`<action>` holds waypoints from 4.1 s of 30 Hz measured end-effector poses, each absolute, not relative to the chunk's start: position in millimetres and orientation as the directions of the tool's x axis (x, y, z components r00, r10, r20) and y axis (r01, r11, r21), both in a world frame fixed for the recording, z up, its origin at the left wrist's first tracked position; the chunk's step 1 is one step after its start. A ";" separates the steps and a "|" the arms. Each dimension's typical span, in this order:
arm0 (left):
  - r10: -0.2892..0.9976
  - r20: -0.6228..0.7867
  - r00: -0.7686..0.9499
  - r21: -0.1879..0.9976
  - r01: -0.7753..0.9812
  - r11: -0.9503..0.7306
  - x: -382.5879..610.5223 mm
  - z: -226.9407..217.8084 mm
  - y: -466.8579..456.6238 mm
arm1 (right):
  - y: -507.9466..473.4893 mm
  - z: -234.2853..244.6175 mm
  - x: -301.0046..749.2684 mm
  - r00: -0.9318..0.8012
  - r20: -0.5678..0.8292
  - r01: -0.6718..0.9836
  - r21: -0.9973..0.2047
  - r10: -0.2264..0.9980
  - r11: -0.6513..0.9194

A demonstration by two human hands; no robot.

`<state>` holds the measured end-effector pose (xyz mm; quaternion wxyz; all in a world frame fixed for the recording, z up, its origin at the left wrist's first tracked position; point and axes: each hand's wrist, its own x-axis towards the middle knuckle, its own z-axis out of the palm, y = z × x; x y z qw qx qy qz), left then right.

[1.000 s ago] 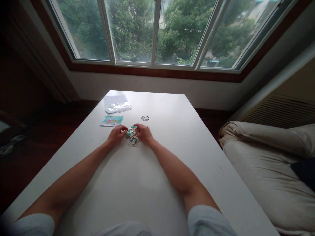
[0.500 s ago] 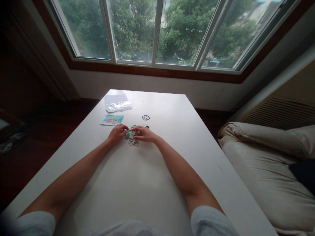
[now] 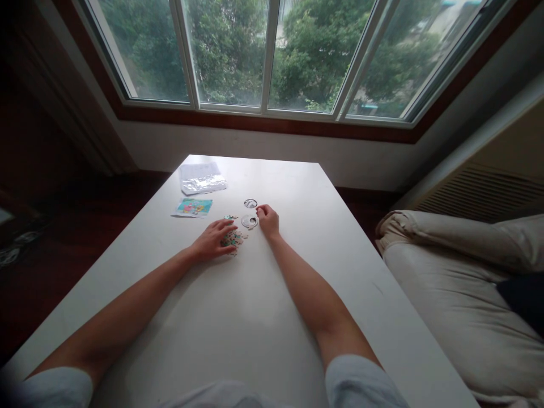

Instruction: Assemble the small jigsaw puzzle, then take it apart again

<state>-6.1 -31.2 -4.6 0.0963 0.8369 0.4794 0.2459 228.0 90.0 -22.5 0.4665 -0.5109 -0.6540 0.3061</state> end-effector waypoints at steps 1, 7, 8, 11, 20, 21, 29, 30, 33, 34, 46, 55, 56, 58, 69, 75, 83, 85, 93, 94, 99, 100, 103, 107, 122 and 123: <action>0.842 0.306 0.444 0.372 0.759 -0.535 -3.7 -5.1 -33.0 | 88.9 -22.2 228.1 -0.038 0.303 0.410 -0.864 0.952 0.291; 0.849 0.262 0.458 0.305 0.796 -0.523 0.7 -10.8 -35.2 | 78.5 -19.0 223.6 -0.083 0.312 0.569 -0.765 0.947 0.302; 0.856 0.270 0.441 0.312 0.801 -0.511 -0.3 -11.8 -34.1 | 76.1 -18.5 221.8 -0.105 0.315 0.590 -0.744 0.943 0.314; 0.869 0.309 0.387 0.349 0.804 -0.482 -4.8 -13.2 -29.6 | 67.3 -17.7 214.6 -0.209 0.320 0.615 -0.692 0.924 0.379; 0.875 0.376 0.304 0.421 0.786 -0.454 -13.0 -12.3 -20.9 | 54.8 -19.1 200.2 -0.476 0.413 0.515 -0.585 0.777 0.627; 0.878 0.385 0.283 0.431 0.786 -0.443 -13.1 -12.8 -20.3 | 54.9 -20.1 199.5 -0.489 0.432 0.528 -0.545 0.758 0.651; 0.894 0.445 0.049 0.493 0.820 -0.290 -23.1 -14.0 -15.0 | 51.6 -26.3 192.9 -0.660 0.342 0.557 -0.375 0.669 0.741; 0.895 0.445 0.015 0.500 0.825 -0.263 -24.9 -14.3 -14.1 | 51.1 -25.0 192.9 -0.656 0.346 0.553 -0.386 0.671 0.739; 0.902 0.429 -0.048 0.526 0.825 -0.206 -28.7 -16.1 -11.5 | 48.7 -19.6 194.5 -0.670 0.362 0.514 -0.403 0.648 0.757; 0.906 0.420 -0.053 0.535 0.821 -0.201 -29.5 -16.8 -10.7 | 47.7 -18.2 195.0 -0.687 0.366 0.494 -0.399 0.628 0.773; 0.915 0.401 0.033 0.595 0.750 -0.288 -30.1 -16.5 -7.3 | 44.6 -17.4 192.1 -0.740 0.371 0.433 -0.374 0.561 0.820; 0.901 0.399 0.168 0.524 0.765 -0.375 -23.5 -15.6 -14.0 | 50.8 -23.8 191.7 -0.639 0.453 0.456 -0.427 0.622 0.780; 0.899 0.400 0.180 0.513 0.768 -0.382 -22.5 -15.4 -15.1 | 51.4 -24.5 191.8 -0.625 0.460 0.457 -0.440 0.631 0.773; 0.896 0.400 0.195 0.495 0.777 -0.390 -21.1 -14.7 -16.6 | 52.0 -25.7 191.8 -0.606 0.466 0.463 -0.453 0.645 0.762; 0.899 0.392 0.194 0.487 0.786 -0.382 -20.2 -12.6 -16.7 | 52.2 -28.3 192.2 -0.534 0.492 0.446 -0.527 0.687 0.724; 0.903 0.417 0.109 0.538 0.770 -0.342 -24.1 -14.9 -13.7 | 50.6 -27.1 191.9 -0.564 0.518 0.409 -0.501 0.643 0.763; 0.902 0.433 -0.009 0.612 0.737 -0.286 -29.0 -16.3 -9.6 | 35.0 -12.6 188.0 -0.775 0.452 0.322 -0.321 0.443 0.891; 0.899 0.438 -0.032 0.626 0.728 -0.280 -29.9 -17.1 -8.6 | 31.8 -9.0 187.4 -0.814 0.422 0.315 -0.255 0.399 0.914; 0.886 0.459 -0.070 0.634 0.724 -0.271 -29.6 -16.4 -9.7 | 34.0 -9.8 184.4 -0.825 0.385 0.360 -0.205 0.413 0.910; 0.886 0.459 -0.069 0.632 0.726 -0.271 -29.1 -16.0 -10.2 | 34.2 -9.9 183.8 -0.823 0.389 0.364 -0.197 0.413 0.910; 0.890 0.454 -0.048 0.625 0.729 -0.279 -26.7 -14.0 -12.3 | 33.0 -10.9 183.5 -0.816 0.414 0.372 -0.161 0.405 0.914; 0.892 0.450 -0.042 0.624 0.729 -0.281 -26.2 -13.6 -12.5 | 32.8 -11.8 183.7 -0.806 0.417 0.383 -0.175 0.420 0.907; 0.898 0.440 -0.017 0.617 0.732 -0.289 -24.9 -12.0 -13.0 | 33.0 -15.2 183.9 -0.735 0.434 0.427 -0.300 0.520 0.853; 0.900 0.434 0.033 0.599 0.736 -0.315 -23.1 -10.0 -15.0 | 34.8 -18.1 183.7 -0.649 0.453 0.408 -0.471 0.611 0.783; 0.894 0.431 -0.119 0.652 0.726 -0.218 -32.9 -10.7 -11.7 | 21.4 -4.8 180.7 -0.846 0.392 0.281 -0.247 0.361 0.927; 0.893 0.426 -0.146 0.670 0.714 -0.203 -34.3 -11.9 -10.6 | 19.5 -3.0 179.9 -0.870 0.370 0.268 -0.201 0.326 0.942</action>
